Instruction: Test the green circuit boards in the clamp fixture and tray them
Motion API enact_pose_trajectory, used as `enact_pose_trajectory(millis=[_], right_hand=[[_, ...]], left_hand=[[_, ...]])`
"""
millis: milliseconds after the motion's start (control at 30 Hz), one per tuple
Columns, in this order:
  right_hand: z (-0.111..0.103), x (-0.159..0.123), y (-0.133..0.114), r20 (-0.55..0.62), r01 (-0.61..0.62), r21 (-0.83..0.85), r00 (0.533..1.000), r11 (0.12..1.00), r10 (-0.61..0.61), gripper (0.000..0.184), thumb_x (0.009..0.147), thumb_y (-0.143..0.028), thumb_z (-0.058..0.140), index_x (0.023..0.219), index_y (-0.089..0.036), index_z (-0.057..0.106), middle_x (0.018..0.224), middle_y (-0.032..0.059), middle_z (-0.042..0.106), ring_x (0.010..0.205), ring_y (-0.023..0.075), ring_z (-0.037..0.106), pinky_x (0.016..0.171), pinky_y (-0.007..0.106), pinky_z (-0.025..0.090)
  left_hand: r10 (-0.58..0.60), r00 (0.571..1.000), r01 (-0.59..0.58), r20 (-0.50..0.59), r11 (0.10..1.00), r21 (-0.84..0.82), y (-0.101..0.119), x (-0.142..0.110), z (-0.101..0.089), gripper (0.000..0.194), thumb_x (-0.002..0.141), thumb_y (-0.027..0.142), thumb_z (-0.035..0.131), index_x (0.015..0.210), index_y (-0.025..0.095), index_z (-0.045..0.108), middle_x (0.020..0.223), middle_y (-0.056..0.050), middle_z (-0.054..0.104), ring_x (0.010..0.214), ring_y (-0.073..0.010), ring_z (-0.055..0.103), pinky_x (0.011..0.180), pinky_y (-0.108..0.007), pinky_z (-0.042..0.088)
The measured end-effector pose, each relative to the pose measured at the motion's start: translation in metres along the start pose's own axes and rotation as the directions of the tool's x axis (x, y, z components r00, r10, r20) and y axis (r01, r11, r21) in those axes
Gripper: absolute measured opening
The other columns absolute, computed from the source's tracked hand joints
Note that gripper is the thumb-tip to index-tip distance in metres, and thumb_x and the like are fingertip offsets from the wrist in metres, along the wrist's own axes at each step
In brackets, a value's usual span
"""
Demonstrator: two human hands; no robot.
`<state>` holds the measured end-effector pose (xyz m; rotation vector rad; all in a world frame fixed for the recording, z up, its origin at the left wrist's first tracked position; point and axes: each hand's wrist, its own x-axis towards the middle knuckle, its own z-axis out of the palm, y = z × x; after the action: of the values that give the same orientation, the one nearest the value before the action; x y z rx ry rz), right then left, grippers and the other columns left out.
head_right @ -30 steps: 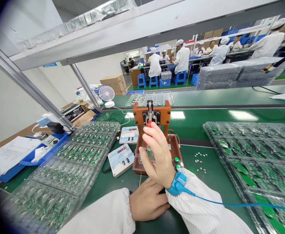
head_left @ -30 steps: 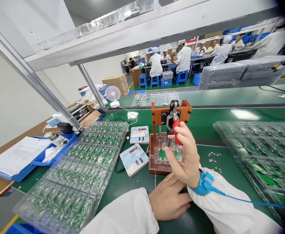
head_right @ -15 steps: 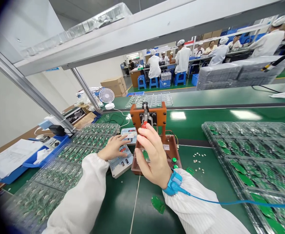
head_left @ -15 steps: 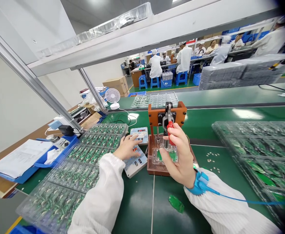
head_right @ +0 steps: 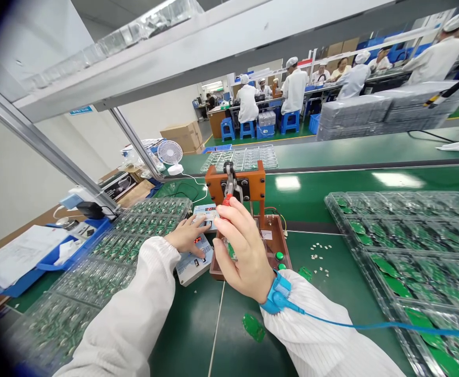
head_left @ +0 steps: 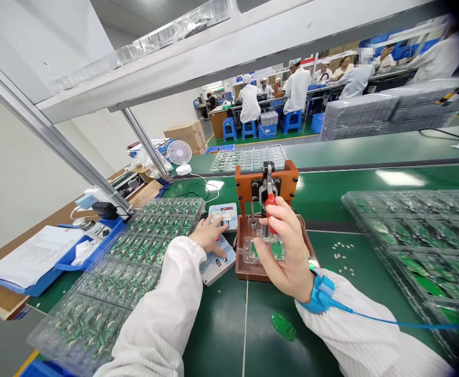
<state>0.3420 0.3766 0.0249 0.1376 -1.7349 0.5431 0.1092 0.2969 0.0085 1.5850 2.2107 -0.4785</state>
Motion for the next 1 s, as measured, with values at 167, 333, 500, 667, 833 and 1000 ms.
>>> enact_pose_trajectory(millis=[167, 333, 500, 667, 833, 1000], right_hand=[[0.000, 0.003, -0.002, -0.008, 0.012, -0.042, 1.000, 0.999, -0.013, 0.081, 0.086, 0.003, 0.059, 0.157, -0.028, 0.035, 0.152, 0.0079, 0.050, 0.152, 0.0304, 0.037, 0.122, 0.059, 0.042], [-0.001, 0.003, -0.003, 0.008, 0.002, -0.082, 1.000, 0.997, -0.001, 0.079, 0.089, -0.001, 0.058, 0.158, -0.031, 0.033, 0.150, 0.0092, 0.053, 0.153, 0.0313, 0.035, 0.118, 0.062, 0.045], [-0.001, 0.002, -0.002, 0.015, -0.012, -0.065, 1.000, 0.998, 0.013, 0.080, 0.089, 0.000, 0.058, 0.158, -0.033, 0.032, 0.150, 0.0091, 0.052, 0.154, 0.0309, 0.033, 0.115, 0.061, 0.050], [-0.001, 0.002, -0.002, 0.023, -0.012, -0.043, 1.000, 0.999, 0.013, 0.081, 0.089, 0.002, 0.058, 0.158, -0.031, 0.032, 0.152, 0.0089, 0.050, 0.155, 0.0314, 0.031, 0.117, 0.059, 0.049], [-0.001, 0.001, -0.002, 0.014, -0.004, -0.067, 1.000, 0.998, 0.005, 0.080, 0.090, 0.000, 0.058, 0.158, -0.032, 0.032, 0.152, 0.0084, 0.051, 0.154, 0.0325, 0.033, 0.116, 0.061, 0.050], [-0.001, 0.000, -0.001, 0.014, -0.013, -0.062, 1.000, 0.998, 0.014, 0.078, 0.090, -0.003, 0.058, 0.157, -0.034, 0.033, 0.152, 0.0080, 0.051, 0.153, 0.0340, 0.035, 0.112, 0.063, 0.053]], left_hand=[[0.010, 1.000, -0.010, -0.002, 1.000, -0.006, -0.002, -0.002, -0.001, 0.114, 0.069, 0.061, 0.082, 0.162, 0.026, 0.028, 0.172, -0.011, 0.004, 0.157, -0.0427, -0.001, 0.125, -0.063, 0.010], [0.000, 1.000, -0.001, -0.019, 0.998, -0.065, -0.013, -0.012, -0.005, 0.118, 0.066, 0.062, 0.083, 0.163, 0.025, 0.027, 0.172, -0.015, 0.003, 0.157, -0.0444, 0.000, 0.124, -0.063, 0.013], [-0.002, 0.999, 0.006, 0.045, 0.997, -0.082, -0.019, -0.013, -0.005, 0.125, 0.060, 0.061, 0.087, 0.163, 0.028, 0.024, 0.172, -0.014, 0.004, 0.156, -0.0466, -0.001, 0.123, -0.066, 0.012], [-0.001, 0.997, 0.009, 0.072, 0.994, -0.112, -0.019, -0.009, -0.002, 0.133, 0.057, 0.060, 0.089, 0.165, 0.026, 0.019, 0.171, -0.015, 0.001, 0.156, -0.0463, -0.005, 0.123, -0.068, 0.011], [-0.019, 0.997, 0.026, 0.076, 0.996, -0.089, -0.017, -0.009, -0.002, 0.134, 0.057, 0.059, 0.090, 0.165, 0.025, 0.018, 0.172, -0.014, 0.000, 0.156, -0.0452, -0.006, 0.124, -0.066, 0.010], [-0.021, 0.997, 0.025, 0.072, 0.998, -0.053, -0.016, -0.008, -0.002, 0.135, 0.057, 0.059, 0.091, 0.165, 0.021, 0.018, 0.171, -0.017, 0.000, 0.157, -0.0445, -0.005, 0.125, -0.063, 0.011]])
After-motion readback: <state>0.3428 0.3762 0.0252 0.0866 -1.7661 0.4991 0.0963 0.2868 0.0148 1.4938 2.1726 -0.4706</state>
